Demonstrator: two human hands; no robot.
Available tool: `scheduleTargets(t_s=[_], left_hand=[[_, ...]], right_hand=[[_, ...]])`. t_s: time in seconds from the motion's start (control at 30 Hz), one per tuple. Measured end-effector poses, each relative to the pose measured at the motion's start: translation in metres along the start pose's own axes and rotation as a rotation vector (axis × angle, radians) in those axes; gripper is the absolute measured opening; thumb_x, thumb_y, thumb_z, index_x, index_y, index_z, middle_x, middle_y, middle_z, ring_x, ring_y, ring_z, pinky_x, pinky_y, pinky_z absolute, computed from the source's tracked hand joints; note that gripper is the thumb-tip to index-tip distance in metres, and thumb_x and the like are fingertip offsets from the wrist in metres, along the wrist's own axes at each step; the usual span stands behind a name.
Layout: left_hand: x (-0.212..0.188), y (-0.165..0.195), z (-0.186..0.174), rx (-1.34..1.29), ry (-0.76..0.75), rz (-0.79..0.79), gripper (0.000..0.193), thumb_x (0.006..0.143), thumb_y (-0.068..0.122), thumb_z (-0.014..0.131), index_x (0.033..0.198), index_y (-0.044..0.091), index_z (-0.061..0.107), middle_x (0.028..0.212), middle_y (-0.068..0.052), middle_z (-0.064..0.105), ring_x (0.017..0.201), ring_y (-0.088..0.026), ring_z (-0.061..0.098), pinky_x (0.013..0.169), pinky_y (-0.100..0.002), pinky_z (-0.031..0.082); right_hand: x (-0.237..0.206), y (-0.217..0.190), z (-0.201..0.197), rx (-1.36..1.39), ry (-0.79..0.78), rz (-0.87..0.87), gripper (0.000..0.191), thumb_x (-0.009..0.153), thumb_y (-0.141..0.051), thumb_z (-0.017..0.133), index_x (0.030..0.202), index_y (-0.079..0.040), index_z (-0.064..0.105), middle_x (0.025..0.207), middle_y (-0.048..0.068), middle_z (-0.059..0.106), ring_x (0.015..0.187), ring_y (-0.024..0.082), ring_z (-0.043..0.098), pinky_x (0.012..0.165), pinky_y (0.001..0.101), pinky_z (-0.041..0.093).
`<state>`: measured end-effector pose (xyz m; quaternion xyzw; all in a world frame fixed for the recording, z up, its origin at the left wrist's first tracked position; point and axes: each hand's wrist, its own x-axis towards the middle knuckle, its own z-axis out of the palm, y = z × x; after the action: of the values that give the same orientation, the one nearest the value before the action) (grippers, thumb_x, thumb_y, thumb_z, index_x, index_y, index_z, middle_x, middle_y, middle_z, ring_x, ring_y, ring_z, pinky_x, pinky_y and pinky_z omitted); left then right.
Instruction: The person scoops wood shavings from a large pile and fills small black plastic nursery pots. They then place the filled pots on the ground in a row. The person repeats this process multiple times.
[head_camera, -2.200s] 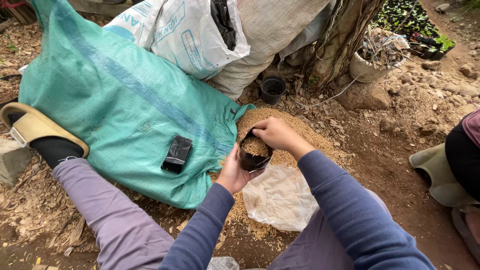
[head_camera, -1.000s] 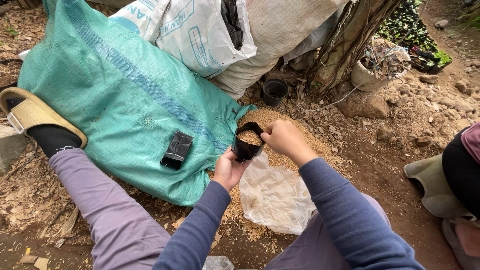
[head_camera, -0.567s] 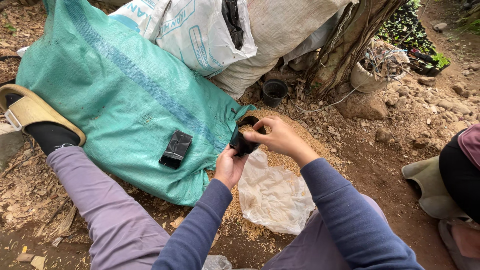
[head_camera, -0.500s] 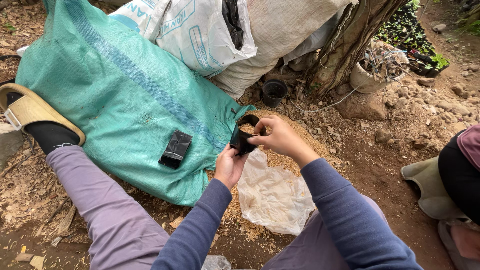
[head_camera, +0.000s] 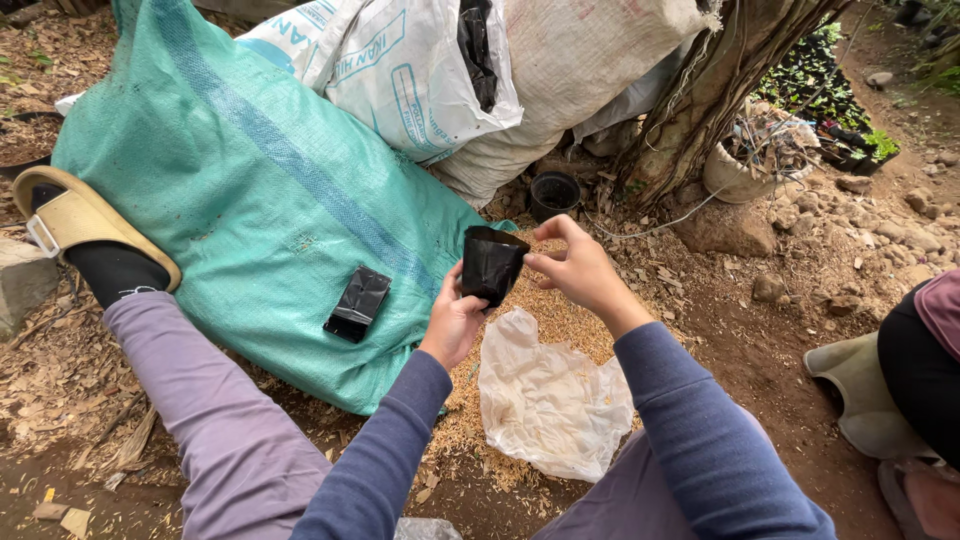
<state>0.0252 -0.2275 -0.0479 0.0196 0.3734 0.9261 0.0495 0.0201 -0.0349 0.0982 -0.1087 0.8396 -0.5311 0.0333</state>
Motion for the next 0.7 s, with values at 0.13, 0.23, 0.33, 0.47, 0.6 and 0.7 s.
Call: scheduleTargets(t_s=[0.13,0.23,0.33,0.47,0.6,0.7], left_hand=[[0.001,-0.001,-0.001,0.380,0.156,0.189,0.089,0.079,-0.010,0.056,0.157,0.017,0.023,0.149,-0.011,0.037,0.118,-0.026,0.054,0.093,-0.040,0.048],[0.001,-0.006,0.001,0.619,0.176,0.366,0.090,0.082,-0.007,0.063,0.158,0.016,0.021,0.148,-0.016,0.031,0.129,-0.028,0.050,0.106,-0.038,0.049],[-0.001,-0.010,0.007,0.752,0.159,0.476,0.092,0.083,-0.008,0.067,0.159,0.014,0.021,0.148,-0.020,0.031,0.134,-0.032,0.044,0.112,-0.040,0.043],[-0.003,-0.004,0.015,0.710,0.136,0.402,0.086,0.087,-0.007,0.064,0.158,0.015,0.023,0.148,-0.018,0.029,0.132,-0.030,0.050,0.110,-0.039,0.046],[-0.004,0.001,0.019,0.297,0.080,0.259,0.083,0.089,-0.007,0.056,0.158,0.017,0.018,0.151,-0.013,0.031,0.126,-0.026,0.054,0.096,-0.037,0.054],[-0.003,-0.001,0.018,0.114,0.062,0.237,0.085,0.088,-0.008,0.050,0.161,0.017,0.018,0.152,-0.011,0.034,0.127,-0.024,0.054,0.095,-0.034,0.055]], right_hand=[[-0.007,-0.001,0.007,-0.317,-0.110,0.222,0.025,0.082,-0.026,0.079,0.098,-0.008,0.071,0.099,0.009,0.076,0.069,0.016,0.072,0.062,0.0290,0.058],[-0.007,0.007,0.020,-0.276,-0.184,0.199,0.029,0.080,-0.028,0.084,0.090,-0.003,0.075,0.080,0.007,0.074,0.064,0.014,0.067,0.059,0.0296,0.057],[-0.003,0.015,0.030,-0.183,-0.180,0.225,0.029,0.079,-0.026,0.084,0.087,0.000,0.074,0.079,0.007,0.072,0.064,0.013,0.066,0.058,0.0304,0.057],[0.002,0.021,0.035,-0.093,-0.157,0.247,0.023,0.081,-0.023,0.080,0.090,-0.002,0.073,0.082,0.006,0.074,0.071,0.013,0.069,0.063,0.0302,0.060],[0.005,0.025,0.038,-0.042,-0.132,0.242,0.019,0.080,-0.016,0.080,0.091,-0.002,0.074,0.083,0.005,0.074,0.076,0.013,0.068,0.066,0.0303,0.058],[0.005,0.029,0.041,-0.110,-0.085,0.100,0.020,0.076,-0.012,0.084,0.091,-0.002,0.076,0.087,0.005,0.074,0.078,0.013,0.068,0.070,0.0294,0.056]])
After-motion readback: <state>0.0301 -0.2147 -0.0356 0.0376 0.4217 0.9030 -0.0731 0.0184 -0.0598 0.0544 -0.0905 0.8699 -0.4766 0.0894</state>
